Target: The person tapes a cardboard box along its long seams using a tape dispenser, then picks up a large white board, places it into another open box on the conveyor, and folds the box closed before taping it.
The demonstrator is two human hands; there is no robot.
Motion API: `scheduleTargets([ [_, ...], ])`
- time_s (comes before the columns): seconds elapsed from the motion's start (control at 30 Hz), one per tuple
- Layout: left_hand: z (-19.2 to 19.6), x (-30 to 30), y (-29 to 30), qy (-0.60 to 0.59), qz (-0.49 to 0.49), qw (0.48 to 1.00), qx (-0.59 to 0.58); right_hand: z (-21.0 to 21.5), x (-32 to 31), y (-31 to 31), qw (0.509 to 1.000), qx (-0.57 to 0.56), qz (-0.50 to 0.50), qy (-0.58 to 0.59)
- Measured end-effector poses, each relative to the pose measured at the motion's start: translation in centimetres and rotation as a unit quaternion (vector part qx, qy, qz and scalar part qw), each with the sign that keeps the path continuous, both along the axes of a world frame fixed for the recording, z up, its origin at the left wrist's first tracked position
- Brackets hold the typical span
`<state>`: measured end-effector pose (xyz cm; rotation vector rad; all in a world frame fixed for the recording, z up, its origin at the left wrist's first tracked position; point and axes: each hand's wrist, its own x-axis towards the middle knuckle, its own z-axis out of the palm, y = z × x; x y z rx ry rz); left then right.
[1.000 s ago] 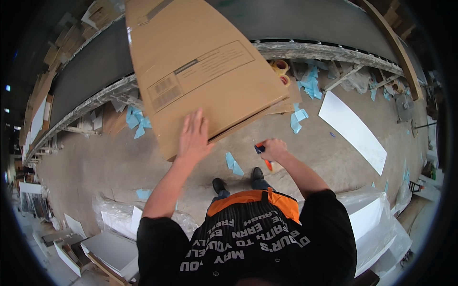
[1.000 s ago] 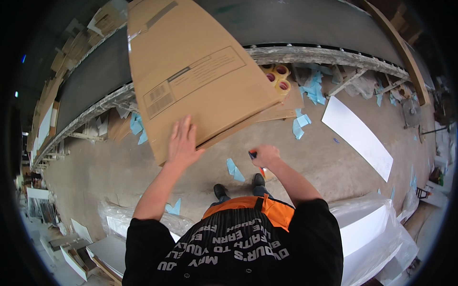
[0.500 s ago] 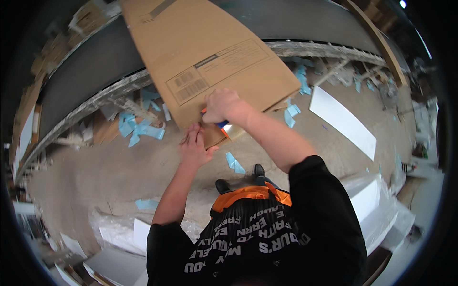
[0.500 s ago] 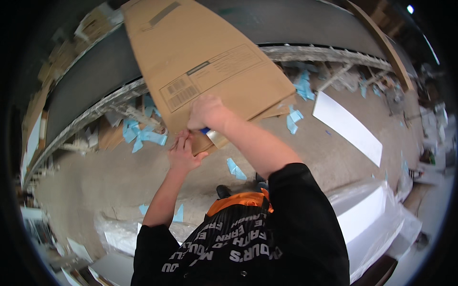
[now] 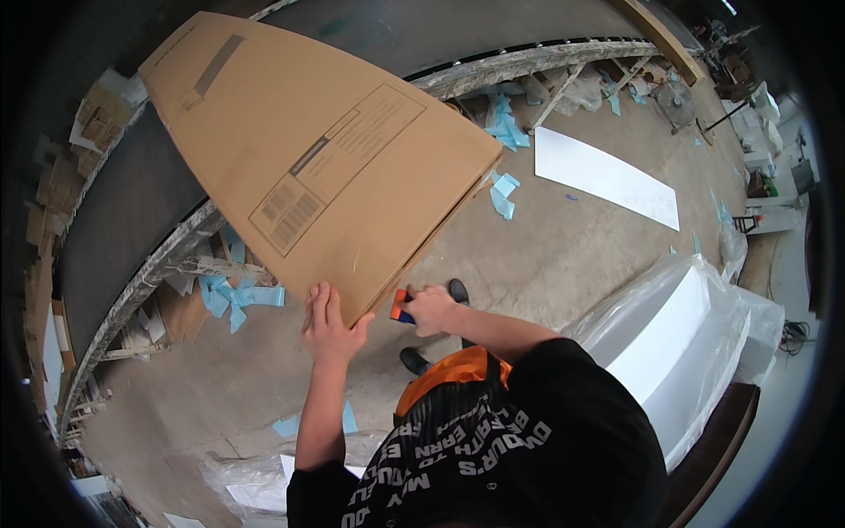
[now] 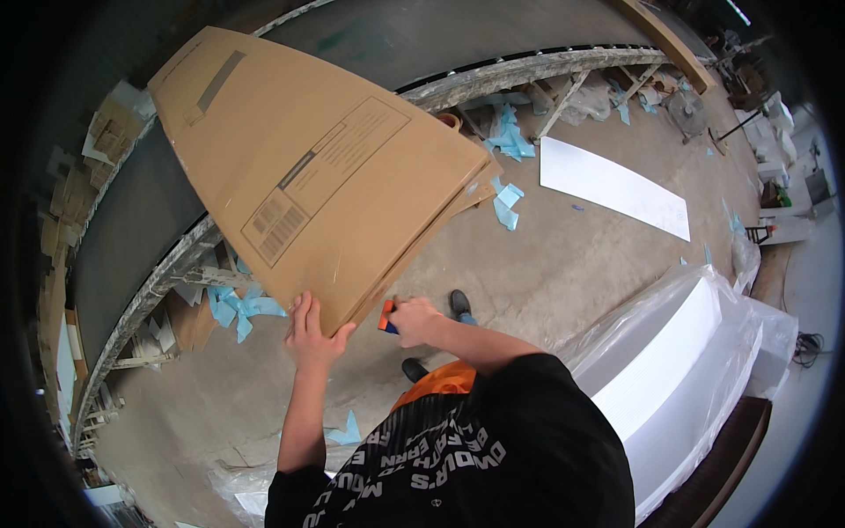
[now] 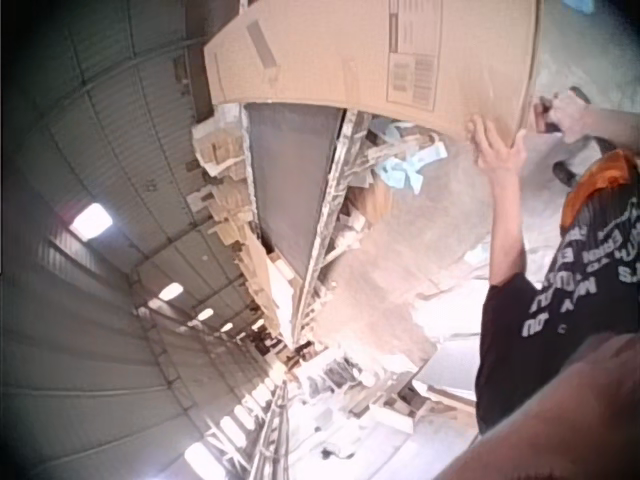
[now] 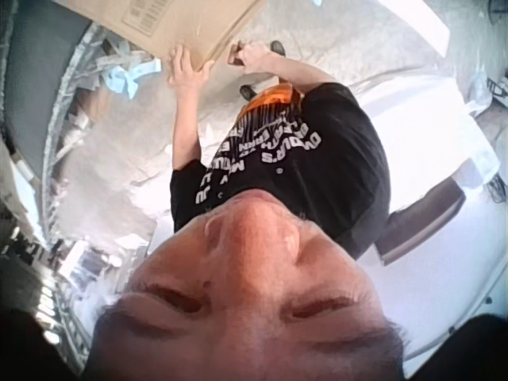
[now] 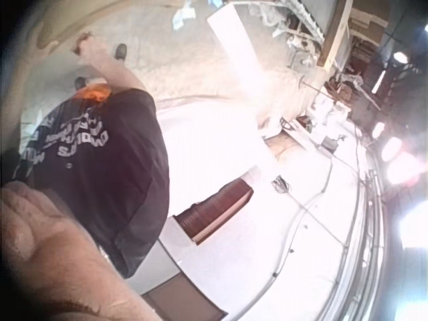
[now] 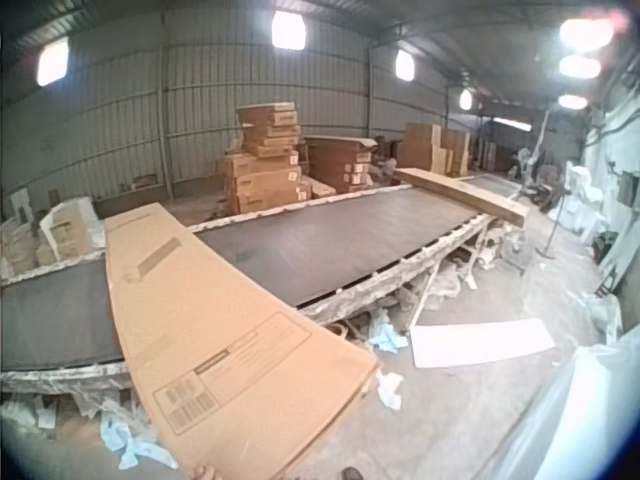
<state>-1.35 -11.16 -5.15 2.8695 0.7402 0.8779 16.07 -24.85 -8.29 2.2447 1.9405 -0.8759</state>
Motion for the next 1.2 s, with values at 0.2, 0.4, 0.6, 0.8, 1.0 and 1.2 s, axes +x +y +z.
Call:
scheduleTargets([
  [0.2, 0.8, -1.1, -0.8, 0.031, 0.025, 0.999, -0.011, -2.4, 21.9, -13.7, 0.645, 0.142, -0.503, 0.558],
  [0.4, 2.5, -1.4, -1.2, 0.108, 0.02, 0.994, -0.014, 5.0, 40.6, -6.7, 0.719, 0.214, -0.4, 0.526],
  [0.6, 3.5, -0.5, -1.4, 0.153, 0.019, 0.988, -0.02, 4.3, 43.4, -4.1, 0.757, -0.068, -0.348, 0.549],
  [0.8, 4.7, 0.2, -2.5, 0.177, 0.022, 0.983, -0.038, 3.6, 23.6, -12.6, 0.65, 0.111, -0.323, 0.679],
  [1.0, 11.9, 16.0, 2.3, 0.222, -0.229, 0.943, -0.095, 4.8, 12.9, -7.8, 0.577, 0.247, -0.51, 0.587],
  [1.2, 8.2, 41.2, -6.8, 0.42, -0.638, 0.624, 0.164, 6.7, 11.5, -6.7, 0.64, 0.287, -0.557, 0.445],
])
